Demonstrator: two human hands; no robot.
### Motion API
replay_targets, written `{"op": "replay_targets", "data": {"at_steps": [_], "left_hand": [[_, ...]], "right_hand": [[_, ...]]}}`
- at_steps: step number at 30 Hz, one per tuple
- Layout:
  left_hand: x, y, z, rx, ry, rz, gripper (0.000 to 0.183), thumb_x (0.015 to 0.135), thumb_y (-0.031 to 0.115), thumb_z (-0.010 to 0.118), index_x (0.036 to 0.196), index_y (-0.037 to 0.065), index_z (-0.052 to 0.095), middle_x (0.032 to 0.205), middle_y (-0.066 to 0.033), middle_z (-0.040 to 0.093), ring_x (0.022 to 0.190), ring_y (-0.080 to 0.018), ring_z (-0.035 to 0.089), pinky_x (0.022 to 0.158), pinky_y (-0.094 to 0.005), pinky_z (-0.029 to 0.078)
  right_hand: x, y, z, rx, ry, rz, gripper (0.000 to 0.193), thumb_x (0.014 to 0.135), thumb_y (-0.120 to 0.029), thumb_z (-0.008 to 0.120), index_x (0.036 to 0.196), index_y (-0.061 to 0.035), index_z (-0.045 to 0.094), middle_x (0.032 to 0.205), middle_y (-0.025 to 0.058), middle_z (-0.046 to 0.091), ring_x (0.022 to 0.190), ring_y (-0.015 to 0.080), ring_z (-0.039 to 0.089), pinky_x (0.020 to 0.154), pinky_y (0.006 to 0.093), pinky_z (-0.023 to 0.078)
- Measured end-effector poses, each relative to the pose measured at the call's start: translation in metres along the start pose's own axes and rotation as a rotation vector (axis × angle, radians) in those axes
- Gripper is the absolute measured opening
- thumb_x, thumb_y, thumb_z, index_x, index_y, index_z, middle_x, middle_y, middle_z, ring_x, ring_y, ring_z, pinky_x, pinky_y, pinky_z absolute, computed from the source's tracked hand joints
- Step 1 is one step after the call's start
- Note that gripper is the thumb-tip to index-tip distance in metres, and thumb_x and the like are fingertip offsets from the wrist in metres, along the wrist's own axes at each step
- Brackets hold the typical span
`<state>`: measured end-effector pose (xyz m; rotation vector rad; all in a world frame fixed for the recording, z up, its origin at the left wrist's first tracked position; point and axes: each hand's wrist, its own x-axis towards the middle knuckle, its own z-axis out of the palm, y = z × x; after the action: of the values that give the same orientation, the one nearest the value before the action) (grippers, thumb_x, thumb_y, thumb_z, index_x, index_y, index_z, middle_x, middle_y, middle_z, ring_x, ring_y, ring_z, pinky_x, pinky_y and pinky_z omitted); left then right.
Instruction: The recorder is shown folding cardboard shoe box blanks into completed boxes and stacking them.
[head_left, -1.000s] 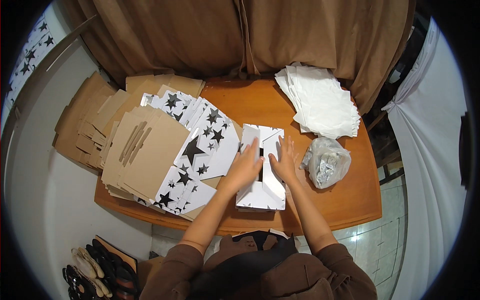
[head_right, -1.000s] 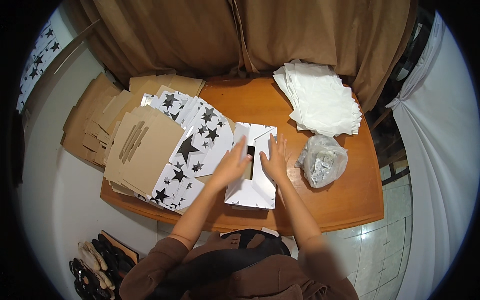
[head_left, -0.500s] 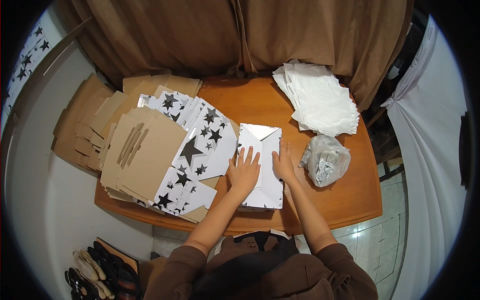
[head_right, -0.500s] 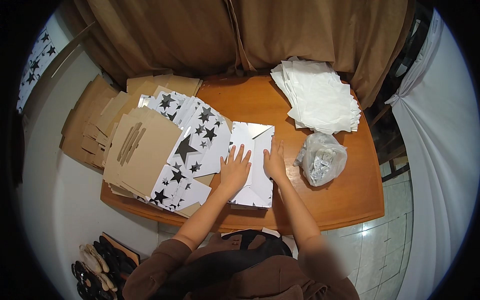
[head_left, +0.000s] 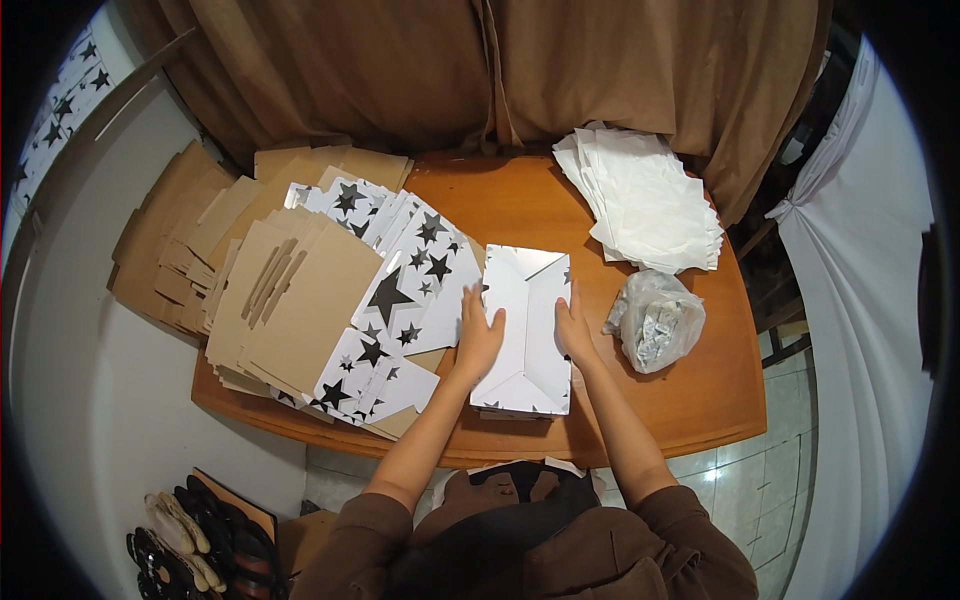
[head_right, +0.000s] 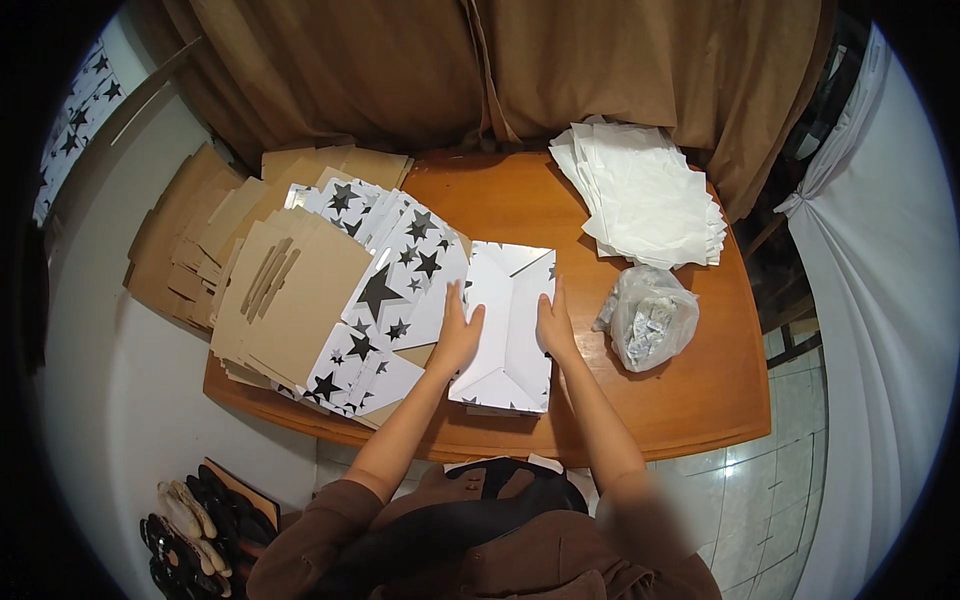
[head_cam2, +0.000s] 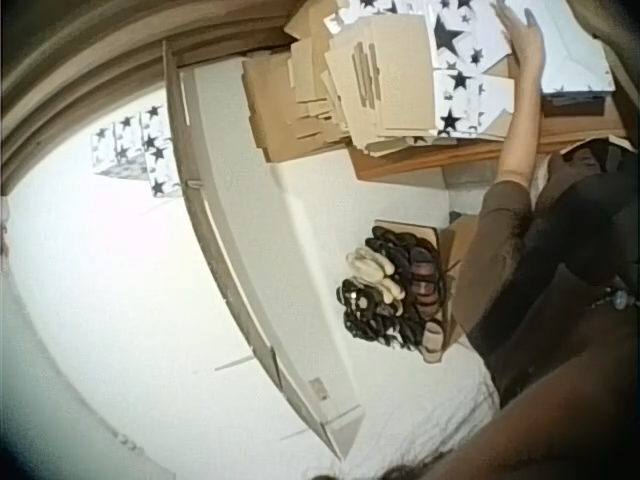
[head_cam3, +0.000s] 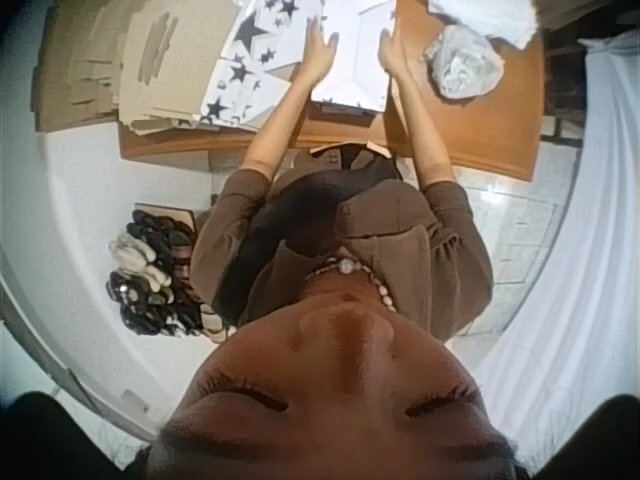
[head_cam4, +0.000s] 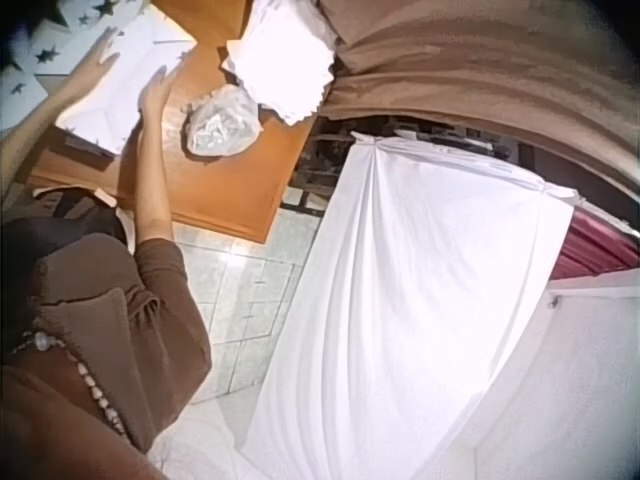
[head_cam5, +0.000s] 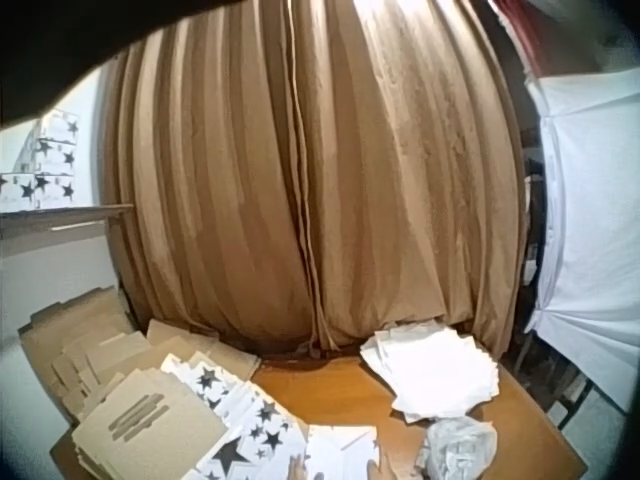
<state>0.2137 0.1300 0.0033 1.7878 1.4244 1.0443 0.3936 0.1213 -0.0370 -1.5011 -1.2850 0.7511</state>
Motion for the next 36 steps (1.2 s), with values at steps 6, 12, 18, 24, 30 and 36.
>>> {"op": "replay_targets", "data": {"at_steps": [6, 12, 18, 24, 30, 36], "left_hand": [[0.010, -0.002, -0.003, -0.301, -0.219, -0.271, 0.063, 0.095, 0.033, 0.042, 0.135, -0.012, 0.025, 0.138, -0.0283, 0.034, 0.132, -0.0353, 0.032, 0.109, -0.0342, 0.023], [0.014, -0.011, -0.004, -0.340, -0.259, -0.282, 0.065, 0.095, 0.036, 0.043, 0.137, -0.010, 0.024, 0.139, -0.0255, 0.034, 0.132, -0.0326, 0.031, 0.109, -0.0343, 0.023], [0.026, -0.026, -0.005, -0.618, -0.404, -0.516, 0.068, 0.096, 0.044, 0.038, 0.141, -0.004, 0.021, 0.144, -0.0206, 0.030, 0.135, -0.0276, 0.025, 0.111, -0.0349, 0.019], [0.063, 0.014, -0.026, -0.570, -0.338, -0.308, 0.069, 0.095, 0.052, 0.033, 0.137, -0.003, 0.031, 0.140, -0.0177, 0.036, 0.132, -0.0254, 0.031, 0.109, -0.0342, 0.022], [0.110, 0.061, -0.051, -0.849, -0.295, -0.177, 0.077, 0.087, 0.071, 0.030, 0.129, 0.006, 0.037, 0.131, -0.0107, 0.041, 0.119, -0.0264, 0.041, 0.098, -0.0457, 0.030], [0.141, 0.066, -0.039, -0.826, -0.232, -0.244, 0.069, 0.086, 0.068, 0.040, 0.135, 0.020, 0.029, 0.126, -0.0105, 0.044, 0.117, -0.0272, 0.041, 0.090, -0.0497, 0.036]], "right_hand": [[0.002, 0.006, 0.010, 0.130, 0.042, 0.117, 0.059, 0.096, -0.022, 0.034, 0.141, 0.0094, 0.011, 0.147, 0.0282, 0.017, 0.137, 0.0358, 0.021, 0.111, 0.0340, 0.019], [0.002, -0.009, 0.009, 0.043, 0.012, 0.154, 0.059, 0.097, -0.022, 0.034, 0.142, 0.0082, 0.011, 0.147, 0.0275, 0.019, 0.136, 0.0348, 0.024, 0.110, 0.0341, 0.021], [0.009, -0.003, -0.010, 0.188, -0.036, 0.207, 0.058, 0.096, -0.022, 0.038, 0.143, 0.0022, 0.015, 0.144, 0.0232, 0.029, 0.133, 0.0309, 0.029, 0.109, 0.0332, 0.021], [0.022, -0.064, -0.030, 0.406, -0.001, 0.094, 0.050, 0.092, -0.006, 0.043, 0.138, -0.0008, 0.025, 0.132, 0.0162, 0.042, 0.120, 0.0231, 0.042, 0.103, 0.0329, 0.030], [0.057, -0.089, -0.052, 0.527, 0.095, -0.173, 0.048, 0.086, 0.010, 0.040, 0.131, -0.0023, 0.026, 0.130, 0.0152, 0.042, 0.120, 0.0210, 0.043, 0.102, 0.0310, 0.032], [0.086, -0.054, -0.042, 0.191, 0.201, -0.396, 0.041, 0.088, 0.011, 0.040, 0.124, -0.0052, 0.030, 0.118, 0.0108, 0.046, 0.106, 0.0175, 0.052, 0.085, 0.0275, 0.044]]}}
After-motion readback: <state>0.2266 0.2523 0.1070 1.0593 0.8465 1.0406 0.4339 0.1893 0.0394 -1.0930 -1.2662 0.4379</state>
